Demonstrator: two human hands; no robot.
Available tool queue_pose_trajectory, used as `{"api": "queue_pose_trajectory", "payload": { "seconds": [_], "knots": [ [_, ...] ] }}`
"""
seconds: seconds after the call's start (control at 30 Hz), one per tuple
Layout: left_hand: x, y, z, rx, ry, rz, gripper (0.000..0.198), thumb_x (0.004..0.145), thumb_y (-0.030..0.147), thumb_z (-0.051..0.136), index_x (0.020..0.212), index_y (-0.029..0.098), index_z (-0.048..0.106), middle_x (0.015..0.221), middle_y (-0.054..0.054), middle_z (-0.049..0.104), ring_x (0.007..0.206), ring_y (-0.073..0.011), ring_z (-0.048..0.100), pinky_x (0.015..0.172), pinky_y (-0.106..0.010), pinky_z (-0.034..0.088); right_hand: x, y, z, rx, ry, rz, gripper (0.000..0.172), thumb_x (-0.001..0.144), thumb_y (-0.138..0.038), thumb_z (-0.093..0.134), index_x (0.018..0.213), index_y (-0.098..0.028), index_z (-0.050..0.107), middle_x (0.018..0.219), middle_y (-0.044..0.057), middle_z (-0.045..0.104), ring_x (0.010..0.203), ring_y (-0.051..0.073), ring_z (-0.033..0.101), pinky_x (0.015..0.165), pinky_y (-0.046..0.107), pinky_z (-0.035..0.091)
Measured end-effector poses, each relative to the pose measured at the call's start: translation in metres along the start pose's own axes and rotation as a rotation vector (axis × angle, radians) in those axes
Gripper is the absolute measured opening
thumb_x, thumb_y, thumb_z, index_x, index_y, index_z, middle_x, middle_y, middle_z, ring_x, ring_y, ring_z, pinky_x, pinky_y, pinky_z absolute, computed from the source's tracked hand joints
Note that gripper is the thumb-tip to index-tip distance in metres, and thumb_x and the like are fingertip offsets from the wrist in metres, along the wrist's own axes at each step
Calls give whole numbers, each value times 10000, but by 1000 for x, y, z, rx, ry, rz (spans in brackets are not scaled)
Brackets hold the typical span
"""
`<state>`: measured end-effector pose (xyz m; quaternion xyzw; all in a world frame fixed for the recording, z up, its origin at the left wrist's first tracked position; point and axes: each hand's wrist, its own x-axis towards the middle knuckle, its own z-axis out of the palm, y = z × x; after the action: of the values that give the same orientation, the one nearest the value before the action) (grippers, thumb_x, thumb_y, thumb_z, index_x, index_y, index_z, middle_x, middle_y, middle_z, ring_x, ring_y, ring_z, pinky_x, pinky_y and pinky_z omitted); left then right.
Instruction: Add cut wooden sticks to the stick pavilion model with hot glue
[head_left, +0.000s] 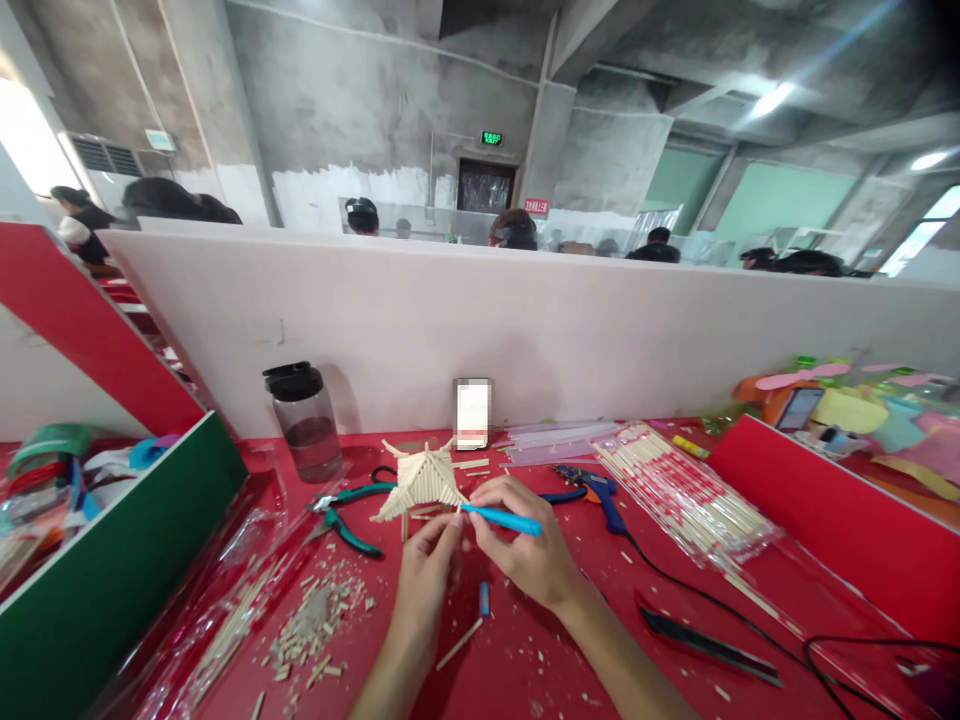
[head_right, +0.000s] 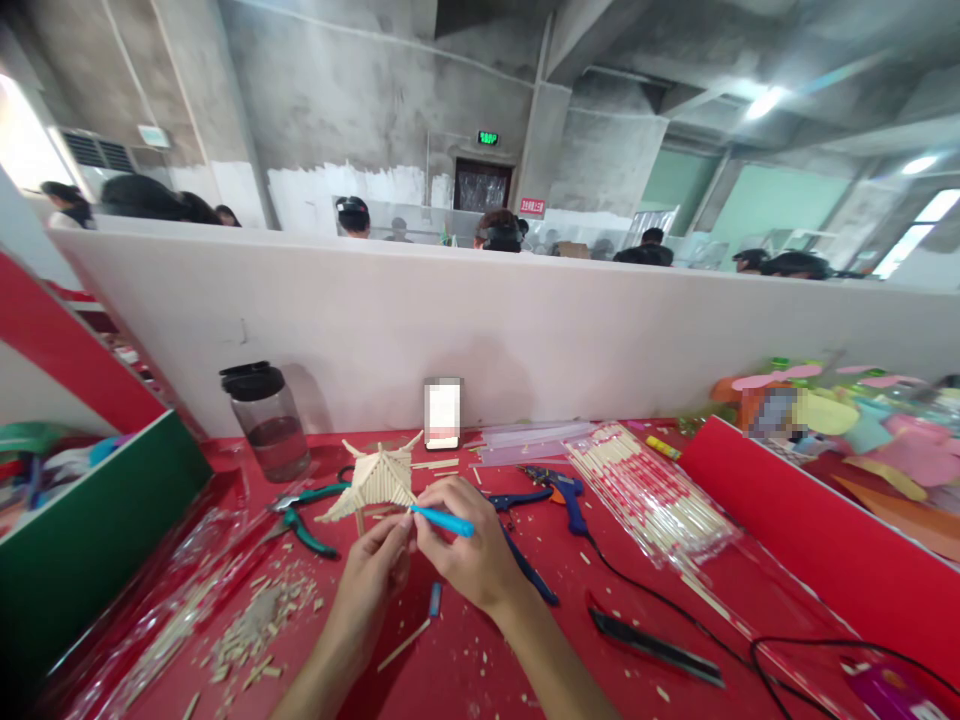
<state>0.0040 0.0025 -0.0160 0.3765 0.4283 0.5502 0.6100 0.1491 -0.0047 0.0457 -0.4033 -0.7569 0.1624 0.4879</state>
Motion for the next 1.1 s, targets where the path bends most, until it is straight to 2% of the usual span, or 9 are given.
{"api": "queue_pose_trajectory", "payload": {
  "seconds": [0.2,1.1],
  "knots": [
    [1,-1,-1,-5,-8,-5,548,622,659,805,728,128,715,469,85,411,410,-45,280,406,-178,212,0,1,0,-8,-13,-3,53,926,-204,588,902,-228,629,933,52,672,899,197,645,830,335,531],
    [-1,0,0,-10,3,-16,541,614,646,815,763,133,728,506,74,458,425,-42,299,409,-172,225,0,3,1,-6,-5,-6,50,922,-190,592,898,-224,620,919,48,671,896,195,643,832,320,518]
  ]
}}
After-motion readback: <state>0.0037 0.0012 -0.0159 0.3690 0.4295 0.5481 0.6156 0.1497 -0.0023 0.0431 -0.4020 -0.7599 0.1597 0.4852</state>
